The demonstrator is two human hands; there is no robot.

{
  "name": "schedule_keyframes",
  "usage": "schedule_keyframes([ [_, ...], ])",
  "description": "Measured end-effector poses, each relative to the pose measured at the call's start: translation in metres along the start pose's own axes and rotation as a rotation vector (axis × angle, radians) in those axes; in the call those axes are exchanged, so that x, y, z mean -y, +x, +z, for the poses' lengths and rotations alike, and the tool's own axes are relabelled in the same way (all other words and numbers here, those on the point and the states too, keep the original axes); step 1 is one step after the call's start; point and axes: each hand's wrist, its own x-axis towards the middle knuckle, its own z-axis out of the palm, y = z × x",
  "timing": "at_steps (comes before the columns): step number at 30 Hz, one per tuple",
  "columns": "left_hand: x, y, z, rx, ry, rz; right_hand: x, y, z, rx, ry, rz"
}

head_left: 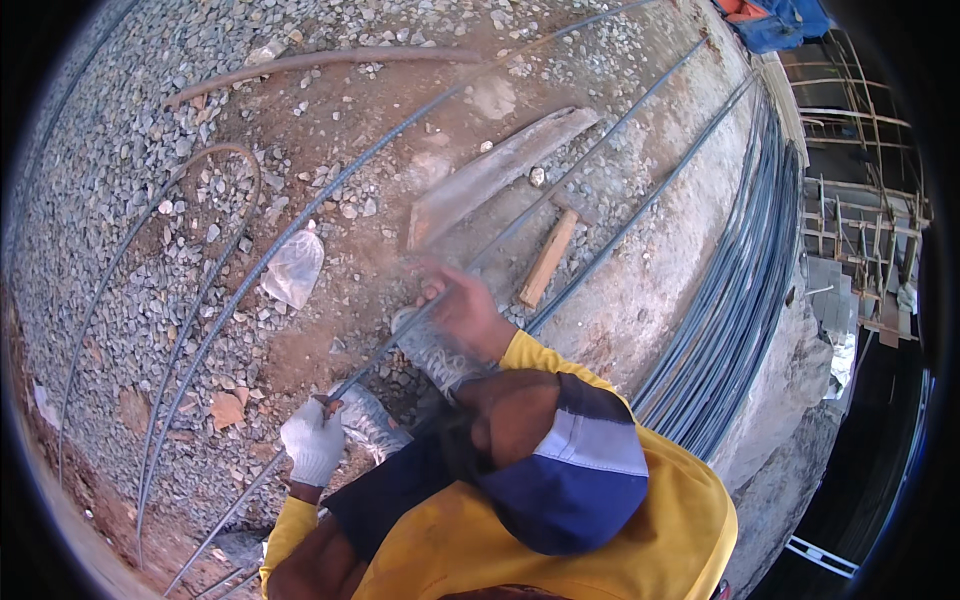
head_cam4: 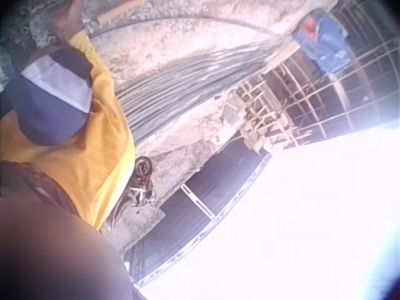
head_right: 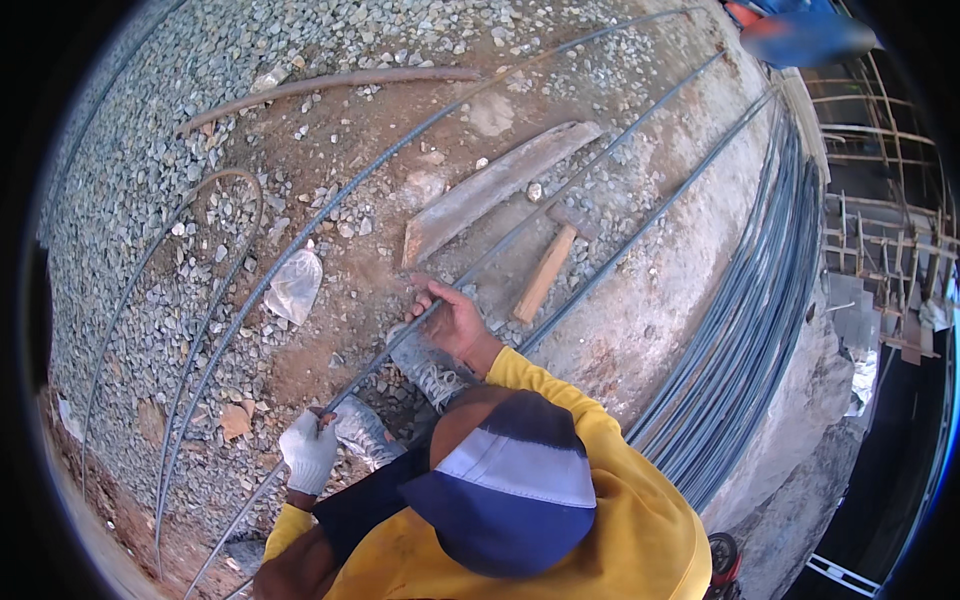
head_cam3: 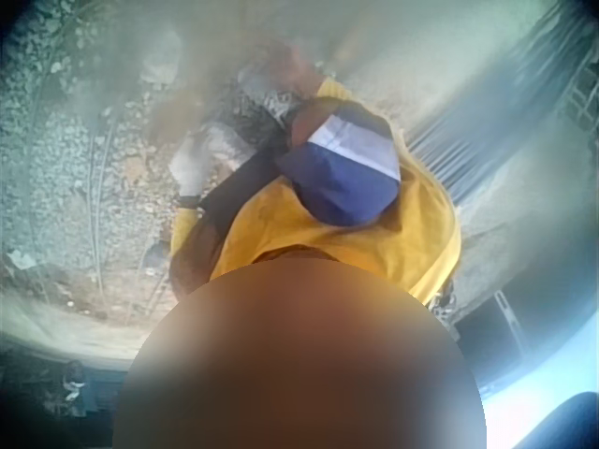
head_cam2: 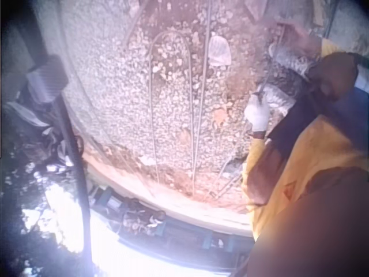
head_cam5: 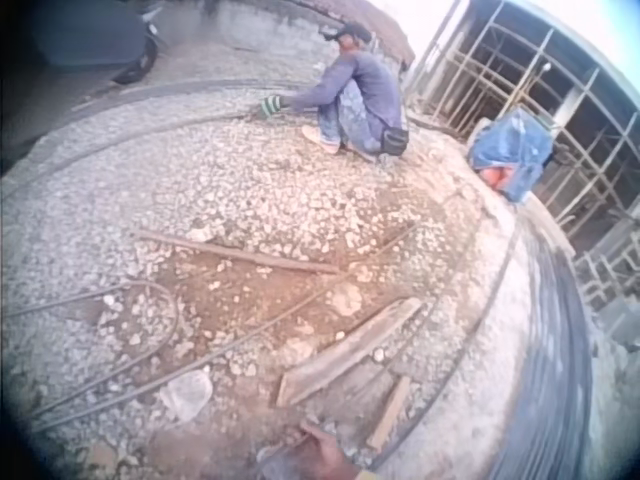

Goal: The person uses a hammer to repeatedly strike metal rods laid on a gravel surface. They adjust the rods with gloved hands and continue hammering along their length. The work area contains stacked metal rods and a parked motorcycle nearby.

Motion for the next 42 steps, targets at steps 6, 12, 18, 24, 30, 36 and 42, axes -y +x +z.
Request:
schedule_keyframes([
  [6, 0.018, 0.003, -0.007, -0.049, 0.038, 0.001, 0.069, 0.0, -0.007, 0.048, -0.074, -0.309],
  [12, 0.036, 0.003, -0.017, 0.101, -0.094, 0.008, 0.053, 0.009, -0.021, -0.2, -0.416, -0.242],
  [18, 0.052, 0.005, -0.001, 0.116, -0.184, -0.133, 0.009, 0.015, 0.015, -0.294, -0.516, -0.217],
  [24, 0.109, 0.005, -0.013, 0.084, 0.009, -0.195, 0.03, -0.004, -0.003, -0.176, -1.084, -0.11],
  [30, 0.167, 0.022, -0.029, 0.108, -0.333, -0.366, 0.127, -0.023, -0.121, -1.251, -1.756, -1.062],
  [36, 0.191, 0.053, -0.022, 0.17, -0.381, -0.384, 0.149, -0.012, -0.161, -0.884, -0.755, -0.563],
  [42, 0.177, 0.046, -0.023, 0.121, -0.161, -0.296, 0.15, 0.001, -0.137, -0.607, -0.495, -0.521],
])
